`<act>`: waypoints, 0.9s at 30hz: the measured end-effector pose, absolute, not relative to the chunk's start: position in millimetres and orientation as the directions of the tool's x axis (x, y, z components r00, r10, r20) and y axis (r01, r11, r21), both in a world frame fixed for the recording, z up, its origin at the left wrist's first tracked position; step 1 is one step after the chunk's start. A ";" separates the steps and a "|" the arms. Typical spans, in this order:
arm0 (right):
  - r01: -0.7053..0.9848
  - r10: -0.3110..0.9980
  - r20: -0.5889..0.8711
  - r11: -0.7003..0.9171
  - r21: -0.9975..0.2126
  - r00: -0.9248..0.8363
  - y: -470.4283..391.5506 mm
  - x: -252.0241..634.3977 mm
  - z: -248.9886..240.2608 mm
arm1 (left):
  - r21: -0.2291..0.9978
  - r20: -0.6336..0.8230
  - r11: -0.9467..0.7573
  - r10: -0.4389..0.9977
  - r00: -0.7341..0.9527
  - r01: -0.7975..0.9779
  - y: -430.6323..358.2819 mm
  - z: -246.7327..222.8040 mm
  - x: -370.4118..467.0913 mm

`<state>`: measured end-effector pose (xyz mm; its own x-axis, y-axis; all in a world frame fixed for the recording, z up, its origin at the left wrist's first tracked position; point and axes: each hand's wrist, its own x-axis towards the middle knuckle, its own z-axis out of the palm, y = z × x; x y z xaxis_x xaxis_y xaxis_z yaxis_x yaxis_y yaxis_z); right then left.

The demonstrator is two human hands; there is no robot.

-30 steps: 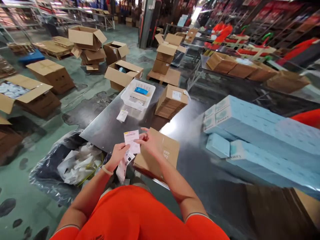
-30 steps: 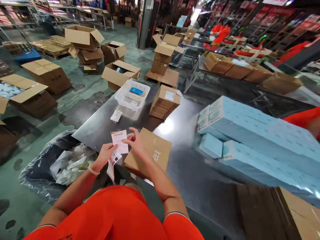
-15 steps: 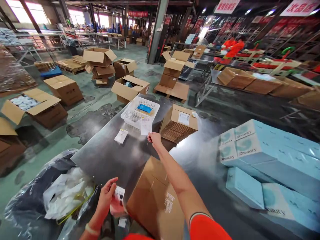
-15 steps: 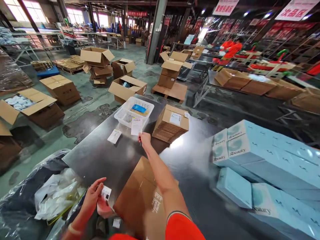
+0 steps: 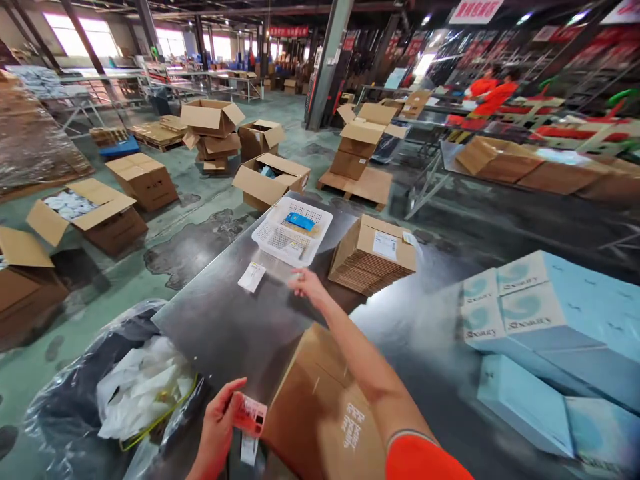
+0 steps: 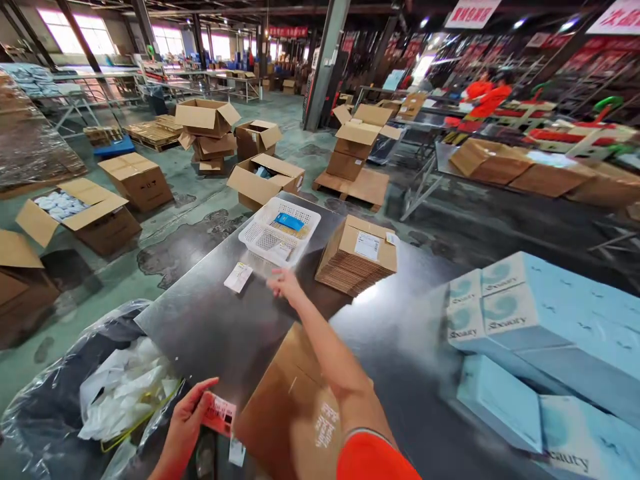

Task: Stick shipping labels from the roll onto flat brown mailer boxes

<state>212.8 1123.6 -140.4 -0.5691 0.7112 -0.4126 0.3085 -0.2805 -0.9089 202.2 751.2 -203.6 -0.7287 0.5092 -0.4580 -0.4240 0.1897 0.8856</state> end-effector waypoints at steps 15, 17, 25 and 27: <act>-0.143 0.873 -0.318 -0.392 -0.909 -0.371 862.0 344.9 -173.1 | 0.916 -0.234 0.249 0.969 0.083 -0.314 760.0 -173.5 172.9; -0.157 0.891 -0.319 -0.383 -0.910 -0.324 858.0 350.9 -178.7 | 0.917 -0.241 0.262 0.965 0.108 -0.300 754.8 -176.1 180.5; 0.262 0.942 0.288 0.325 -0.909 -0.171 803.4 397.3 -194.1 | 0.951 -0.206 0.210 0.978 0.042 -0.227 740.8 -172.1 214.5; 0.257 0.872 0.387 0.465 -0.847 -0.300 793.4 414.1 -192.5 | 0.963 -0.184 0.189 0.982 0.042 -0.192 738.9 -172.4 224.5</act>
